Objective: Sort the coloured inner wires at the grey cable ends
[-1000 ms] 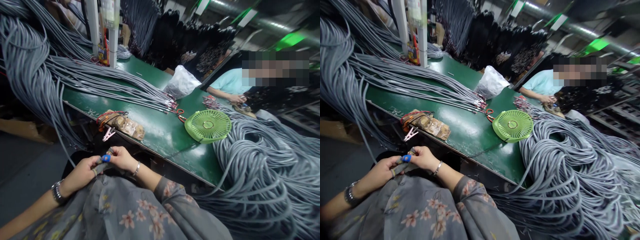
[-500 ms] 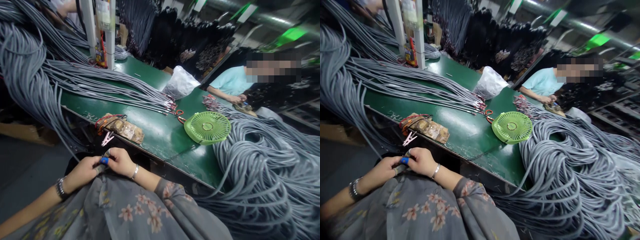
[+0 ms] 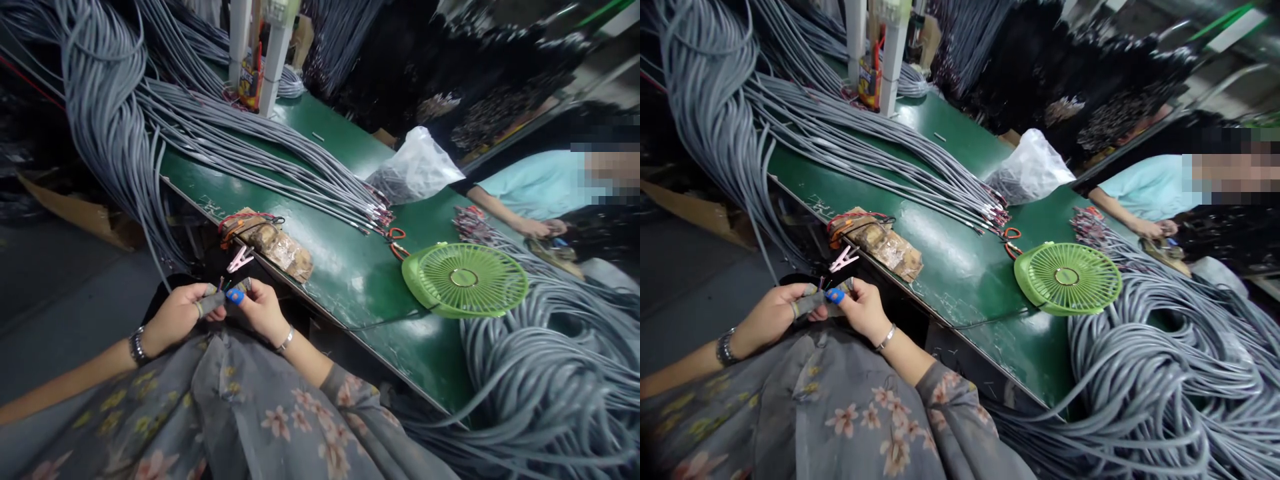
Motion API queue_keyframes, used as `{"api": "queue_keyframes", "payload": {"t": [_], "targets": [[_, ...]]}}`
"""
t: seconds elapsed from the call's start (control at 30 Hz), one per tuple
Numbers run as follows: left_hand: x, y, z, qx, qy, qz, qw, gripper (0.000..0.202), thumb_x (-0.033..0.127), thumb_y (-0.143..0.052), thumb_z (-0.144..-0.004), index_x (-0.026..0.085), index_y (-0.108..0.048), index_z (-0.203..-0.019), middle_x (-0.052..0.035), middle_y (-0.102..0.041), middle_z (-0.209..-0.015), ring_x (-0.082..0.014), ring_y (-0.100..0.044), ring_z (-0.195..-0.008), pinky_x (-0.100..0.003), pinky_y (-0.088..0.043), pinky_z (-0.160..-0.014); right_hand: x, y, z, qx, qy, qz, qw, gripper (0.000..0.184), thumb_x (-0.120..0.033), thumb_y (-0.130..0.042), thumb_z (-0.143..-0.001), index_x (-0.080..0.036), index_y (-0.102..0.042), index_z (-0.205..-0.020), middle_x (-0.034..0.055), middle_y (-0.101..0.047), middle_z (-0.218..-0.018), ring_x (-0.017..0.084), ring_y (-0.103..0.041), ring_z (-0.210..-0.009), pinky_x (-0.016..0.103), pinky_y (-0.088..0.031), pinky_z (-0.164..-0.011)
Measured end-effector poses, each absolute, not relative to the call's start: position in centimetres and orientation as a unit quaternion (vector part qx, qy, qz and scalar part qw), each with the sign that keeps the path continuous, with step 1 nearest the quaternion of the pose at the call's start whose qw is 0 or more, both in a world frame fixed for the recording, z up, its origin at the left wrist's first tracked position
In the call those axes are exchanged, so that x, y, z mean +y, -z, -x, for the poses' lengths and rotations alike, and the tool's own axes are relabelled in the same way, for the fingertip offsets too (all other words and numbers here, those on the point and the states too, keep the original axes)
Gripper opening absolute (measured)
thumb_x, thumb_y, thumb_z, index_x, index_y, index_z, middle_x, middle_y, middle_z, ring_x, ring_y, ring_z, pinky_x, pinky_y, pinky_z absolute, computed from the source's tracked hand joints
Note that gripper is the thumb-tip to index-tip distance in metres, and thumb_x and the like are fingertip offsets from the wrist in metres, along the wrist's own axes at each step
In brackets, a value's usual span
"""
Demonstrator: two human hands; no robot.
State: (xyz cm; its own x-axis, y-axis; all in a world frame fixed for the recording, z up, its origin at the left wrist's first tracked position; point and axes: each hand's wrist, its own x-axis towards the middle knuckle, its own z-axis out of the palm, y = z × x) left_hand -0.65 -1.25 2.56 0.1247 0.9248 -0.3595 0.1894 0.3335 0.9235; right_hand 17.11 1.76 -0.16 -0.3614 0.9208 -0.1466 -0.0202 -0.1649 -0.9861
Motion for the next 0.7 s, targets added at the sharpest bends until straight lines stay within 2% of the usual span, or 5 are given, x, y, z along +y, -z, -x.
{"api": "queue_keyframes", "payload": {"t": [0.2,0.33,0.47,0.6,0.7], "targets": [[-1.6,-2.0,0.2,0.58,-0.4,-0.4,0.587,0.03,0.048,-0.076,-0.067,0.021,-0.066,-0.058,-0.0044,-0.072,-0.058,-0.018,-0.064,-0.055,-0.03,-0.053,-0.056,1.5,0.3,-17.1,-0.515,-0.65,0.422,0.367,0.061,-0.077,-0.08,-0.065,-0.022,-0.056,-0.068,-0.0043,-0.052,-0.061,0.012,-0.046,-0.06,0.027,-0.044,-0.058],[-1.6,-2.5,0.1,0.575,-0.374,-0.405,0.605,0.03,0.046,-0.076,-0.064,0.021,-0.064,-0.053,-0.0021,-0.066,-0.051,-0.0147,-0.059,-0.049,-0.027,-0.048,-0.052,1.9,0.1,-16.9,-0.499,-0.673,0.397,0.374,0.055,-0.072,-0.082,-0.068,-0.021,-0.062,-0.078,-0.0032,-0.061,-0.071,0.013,-0.055,-0.067,0.027,-0.05,-0.067],[-1.6,-3.0,0.3,0.571,-0.325,-0.455,0.601,0.029,0.047,-0.075,-0.066,0.022,-0.066,-0.054,-0.0015,-0.068,-0.053,-0.0152,-0.06,-0.05,-0.028,-0.05,-0.054,2.3,-0.1,-16.1,-0.475,-0.704,0.379,0.366,0.053,-0.059,-0.094,-0.058,-0.021,-0.066,-0.083,-0.0026,-0.066,-0.078,0.013,-0.059,-0.071,0.028,-0.052,-0.072],[-1.6,-3.0,0.4,0.576,-0.304,-0.474,0.592,0.031,0.05,-0.074,-0.067,0.022,-0.067,-0.055,-0.0015,-0.069,-0.054,-0.0164,-0.062,-0.052,-0.029,-0.053,-0.055,2.1,0.1,-15.6,-0.437,-0.721,0.391,0.369,0.049,-0.052,-0.096,-0.057,-0.021,-0.065,-0.076,-0.0027,-0.065,-0.075,0.012,-0.059,-0.068,0.028,-0.051,-0.069],[-1.7,-3.0,0.3,0.573,-0.315,-0.473,0.591,0.033,0.052,-0.075,-0.067,0.022,-0.067,-0.055,-0.0022,-0.07,-0.054,-0.0169,-0.063,-0.052,-0.029,-0.054,-0.056,1.8,0.3,-15.5,-0.408,-0.722,0.41,0.381,0.053,-0.057,-0.096,-0.054,-0.021,-0.063,-0.072,-0.0047,-0.061,-0.065,0.01,-0.051,-0.058,0.026,-0.045,-0.059]]}}
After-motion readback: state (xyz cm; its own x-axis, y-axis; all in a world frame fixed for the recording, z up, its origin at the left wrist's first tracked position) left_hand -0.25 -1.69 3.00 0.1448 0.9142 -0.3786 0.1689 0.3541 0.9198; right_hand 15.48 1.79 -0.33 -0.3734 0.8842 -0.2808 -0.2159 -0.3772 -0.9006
